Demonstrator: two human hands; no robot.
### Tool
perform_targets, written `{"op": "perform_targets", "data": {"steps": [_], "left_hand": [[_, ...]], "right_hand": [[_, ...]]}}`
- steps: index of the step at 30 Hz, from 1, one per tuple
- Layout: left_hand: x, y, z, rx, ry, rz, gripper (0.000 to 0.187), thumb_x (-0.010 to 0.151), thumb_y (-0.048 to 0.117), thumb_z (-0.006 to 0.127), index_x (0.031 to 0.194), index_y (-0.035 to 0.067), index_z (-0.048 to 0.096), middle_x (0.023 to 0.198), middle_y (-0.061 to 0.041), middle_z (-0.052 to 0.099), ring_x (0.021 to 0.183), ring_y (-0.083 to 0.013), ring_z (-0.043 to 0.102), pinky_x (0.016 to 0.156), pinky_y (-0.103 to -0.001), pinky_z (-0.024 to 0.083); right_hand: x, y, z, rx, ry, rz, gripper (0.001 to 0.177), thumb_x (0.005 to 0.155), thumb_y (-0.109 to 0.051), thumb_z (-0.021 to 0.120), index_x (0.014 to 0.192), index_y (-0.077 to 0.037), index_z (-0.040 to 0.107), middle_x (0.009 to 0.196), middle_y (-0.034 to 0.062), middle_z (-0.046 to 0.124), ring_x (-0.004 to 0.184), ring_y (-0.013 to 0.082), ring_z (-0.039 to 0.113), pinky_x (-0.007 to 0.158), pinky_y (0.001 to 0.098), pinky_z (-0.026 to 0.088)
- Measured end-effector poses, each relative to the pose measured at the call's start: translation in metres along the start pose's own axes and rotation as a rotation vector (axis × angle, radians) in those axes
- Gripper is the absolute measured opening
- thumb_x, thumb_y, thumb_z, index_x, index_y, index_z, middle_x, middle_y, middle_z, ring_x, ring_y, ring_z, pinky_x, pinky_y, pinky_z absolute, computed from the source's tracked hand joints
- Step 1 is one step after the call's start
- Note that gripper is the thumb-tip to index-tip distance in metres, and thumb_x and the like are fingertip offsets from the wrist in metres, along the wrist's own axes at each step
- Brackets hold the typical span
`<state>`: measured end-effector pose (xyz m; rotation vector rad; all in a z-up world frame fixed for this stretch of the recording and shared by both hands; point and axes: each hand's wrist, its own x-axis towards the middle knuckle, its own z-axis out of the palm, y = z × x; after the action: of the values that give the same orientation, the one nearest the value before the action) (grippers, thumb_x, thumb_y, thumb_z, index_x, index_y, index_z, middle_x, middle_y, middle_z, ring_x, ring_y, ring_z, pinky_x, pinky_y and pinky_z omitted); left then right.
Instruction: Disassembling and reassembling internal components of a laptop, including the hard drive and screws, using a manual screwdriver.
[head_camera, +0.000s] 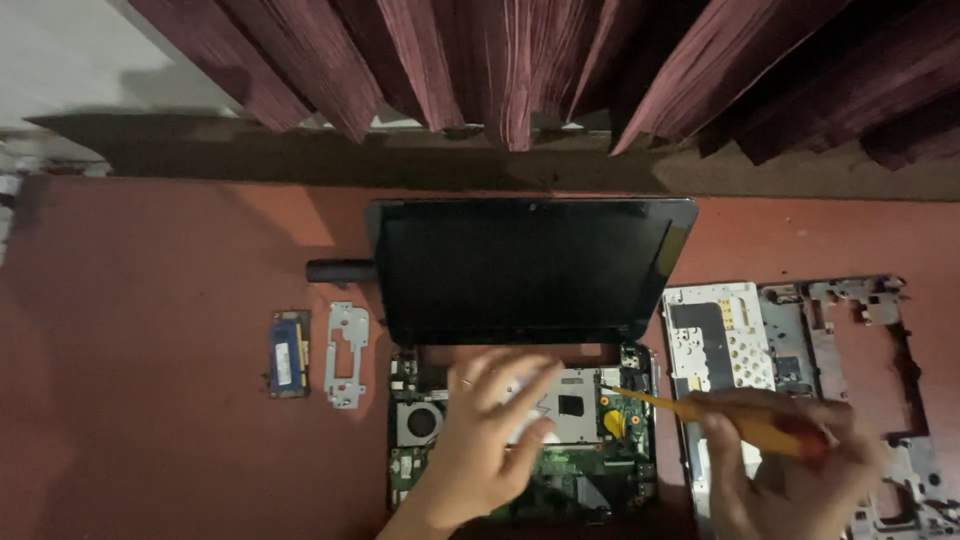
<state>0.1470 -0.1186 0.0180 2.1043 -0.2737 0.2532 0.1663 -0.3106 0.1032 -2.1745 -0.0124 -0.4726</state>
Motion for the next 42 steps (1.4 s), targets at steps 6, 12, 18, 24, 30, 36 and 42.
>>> {"op": "perform_targets", "data": {"steps": [6,12,18,24,30,36,42], "left_hand": [[-0.011,-0.005,0.025,0.301,-0.235,0.109,0.043,0.096,0.039,0.055,0.122,0.006,0.063,0.129,-0.004,0.057,0.127,-0.0319,0.043,0.096,-0.059,0.027],[-0.013,-0.009,0.03,0.298,-0.268,0.084,0.043,0.097,0.039,0.055,0.124,0.006,0.062,0.132,0.0,0.055,0.126,-0.0287,0.044,0.096,-0.061,0.026],[-0.015,-0.014,0.034,0.27,-0.253,0.073,0.044,0.094,0.038,0.06,0.125,0.007,0.063,0.133,0.0,0.057,0.128,-0.0274,0.043,0.099,-0.062,0.023],[-0.014,-0.012,0.033,0.373,-0.217,0.112,0.04,0.093,0.037,0.062,0.122,0.009,0.064,0.135,0.003,0.052,0.124,-0.0254,0.045,0.096,-0.056,0.025],[-0.01,-0.01,0.027,0.385,-0.22,0.138,0.038,0.094,0.034,0.058,0.124,0.011,0.061,0.133,0.002,0.057,0.124,-0.0253,0.044,0.097,-0.054,0.024],[0.01,0.003,0.01,0.085,-0.227,0.068,0.054,0.088,0.0,0.058,0.139,0.008,0.042,0.146,-0.013,0.041,0.119,-0.03,0.049,0.113,-0.058,0.028],[0.049,0.024,0.018,-0.22,-0.139,0.12,0.049,0.086,0.018,0.07,0.13,0.011,0.049,0.129,-0.009,0.055,0.123,-0.0306,0.053,0.106,-0.049,0.041]], "right_hand": [[0.008,0.007,0.015,0.012,-0.083,0.147,0.027,0.078,0.004,0.074,0.1,0.002,0.059,0.086,0.0145,0.071,0.079,0.0225,0.074,0.07,0.0291,0.061],[0.003,0.019,0.021,-0.079,-0.129,0.16,0.021,0.081,-0.002,0.074,0.094,0.002,0.059,0.094,0.0106,0.073,0.09,0.0206,0.073,0.081,0.0286,0.058],[0.004,0.029,0.016,-0.273,-0.236,0.141,0.018,0.082,-0.013,0.074,0.096,-0.008,0.065,0.101,0.0034,0.073,0.095,0.0175,0.071,0.081,0.0308,0.056],[0.021,0.041,0.003,-0.318,-0.604,-0.491,0.022,0.078,-0.013,0.074,0.099,-0.016,0.068,0.11,0.0018,0.065,0.096,0.0174,0.067,0.081,0.0355,0.055],[0.057,0.003,-0.014,-0.229,-1.027,-0.411,0.036,0.087,-0.015,0.059,0.119,-0.008,0.046,0.13,0.0118,0.053,0.111,0.0224,0.062,0.088,0.0319,0.057],[0.064,-0.006,-0.017,-0.548,-0.898,-0.358,0.035,0.089,-0.028,0.057,0.122,-0.02,0.057,0.1,-0.0032,0.061,0.038,0.0139,0.06,0.035,0.0323,0.045],[0.054,-0.004,-0.005,-0.854,-0.493,-0.561,0.046,0.091,-0.056,0.064,0.069,-0.017,0.057,0.044,-0.0046,0.046,0.032,0.0096,0.037,0.033,0.0276,0.028]]}}
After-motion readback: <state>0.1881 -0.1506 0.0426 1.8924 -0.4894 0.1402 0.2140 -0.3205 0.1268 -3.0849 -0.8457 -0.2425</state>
